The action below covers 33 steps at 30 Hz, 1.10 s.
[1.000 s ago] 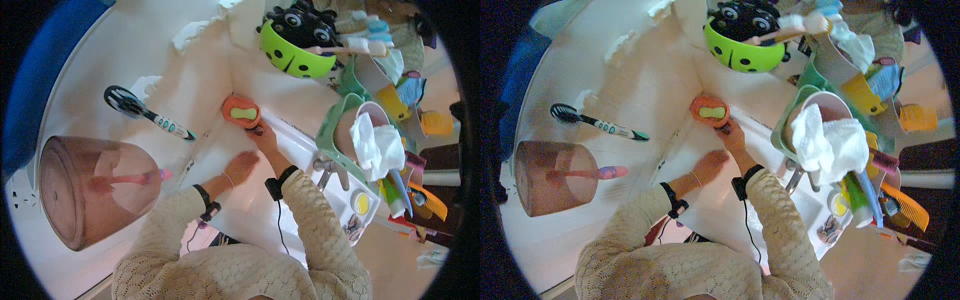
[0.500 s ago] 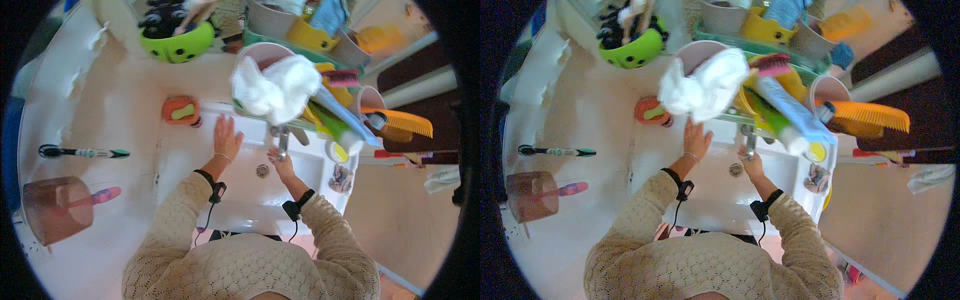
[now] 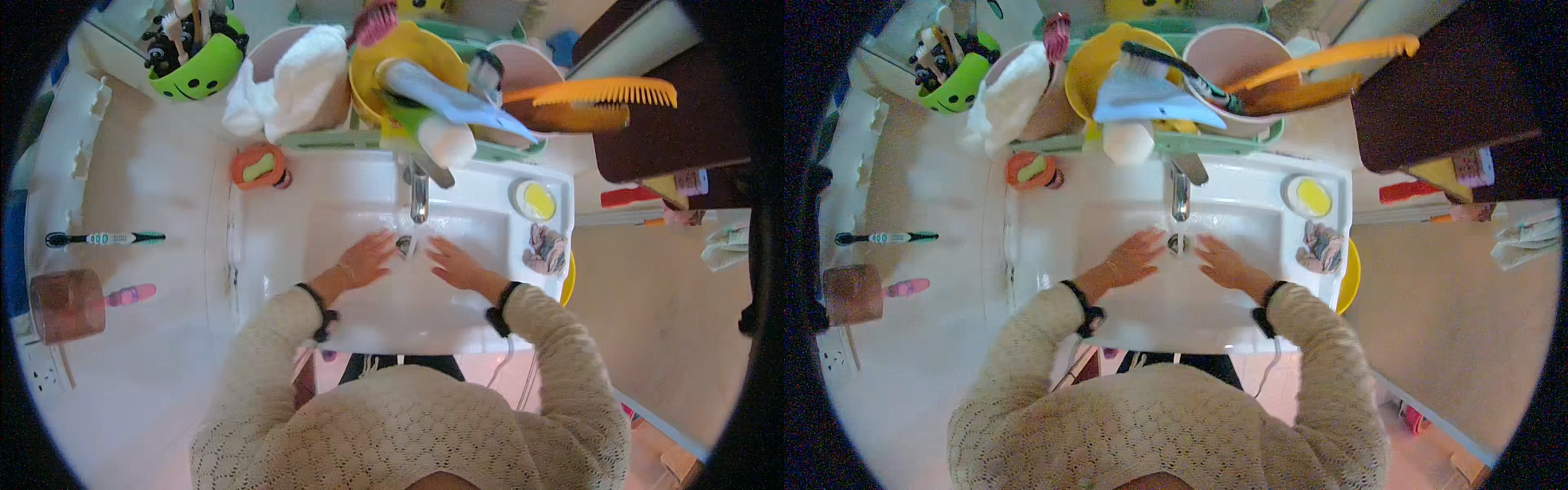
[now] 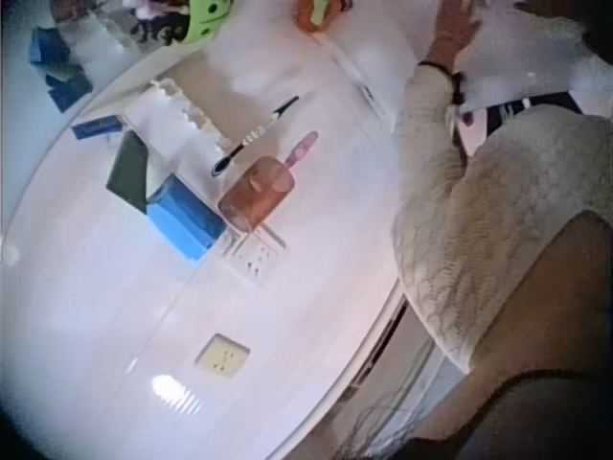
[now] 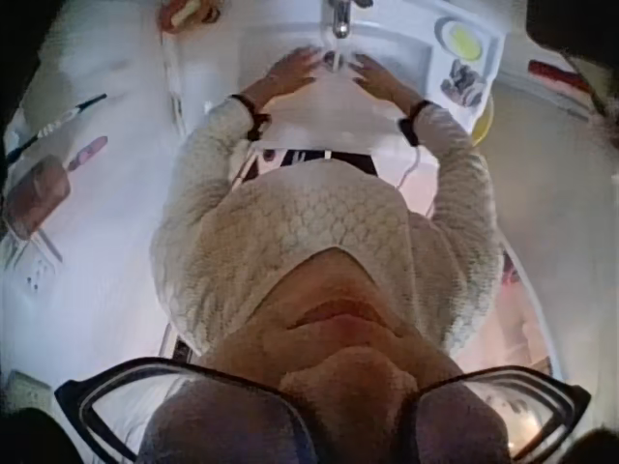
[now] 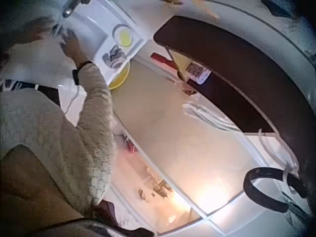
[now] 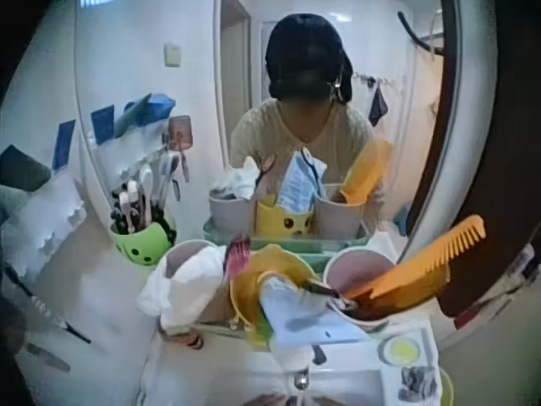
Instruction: The person adds fabric softener to a top-loading washing machine, closes the lid, and starts the cycle. They then wash their hands at the sink, dry them with a towel, and later add more clothes to the machine before closing the lid again.
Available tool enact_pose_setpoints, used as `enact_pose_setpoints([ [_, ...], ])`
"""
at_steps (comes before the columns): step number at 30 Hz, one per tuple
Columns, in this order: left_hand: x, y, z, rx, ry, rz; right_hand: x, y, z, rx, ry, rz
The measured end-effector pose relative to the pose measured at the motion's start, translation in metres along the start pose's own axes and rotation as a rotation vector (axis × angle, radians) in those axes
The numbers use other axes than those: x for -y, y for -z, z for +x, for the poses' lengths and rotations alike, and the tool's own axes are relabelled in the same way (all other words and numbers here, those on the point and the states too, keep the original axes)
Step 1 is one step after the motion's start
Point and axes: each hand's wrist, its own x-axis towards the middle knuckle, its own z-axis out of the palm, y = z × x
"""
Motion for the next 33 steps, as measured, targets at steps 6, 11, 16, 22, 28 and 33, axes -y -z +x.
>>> enact_pose_setpoints([
  [6, 0.025, 0.061, -0.176, -0.066, 0.431, 0.190, 0.002, 0.008, -0.165, 0.374, -0.025, -0.346],
  [11, -0.058, 0.029, -0.208, 0.293, 0.304, 0.092, 0.050, -0.038, -0.156, 0.223, -0.302, 0.013],
  [16, -0.113, -0.014, -0.096, 0.389, 0.439, -0.398, 0.065, -0.096, -0.060, 0.366, -0.267, 0.582],
  [22, -0.072, -0.067, 0.015, -0.191, 0.608, -0.934, 0.057, -0.004, 0.054, -0.222, -0.484, 1.367],
  [28, -0.033, -0.075, 0.055, 0.096, 0.634, -0.219, 0.038, 0.038, 0.044, -0.327, -0.643, 1.522],
  [33, -0.042, -0.073, 0.079, 0.132, 0.750, -0.075, 0.007, -0.003, -0.032, -0.236, -0.777, 1.414],
])
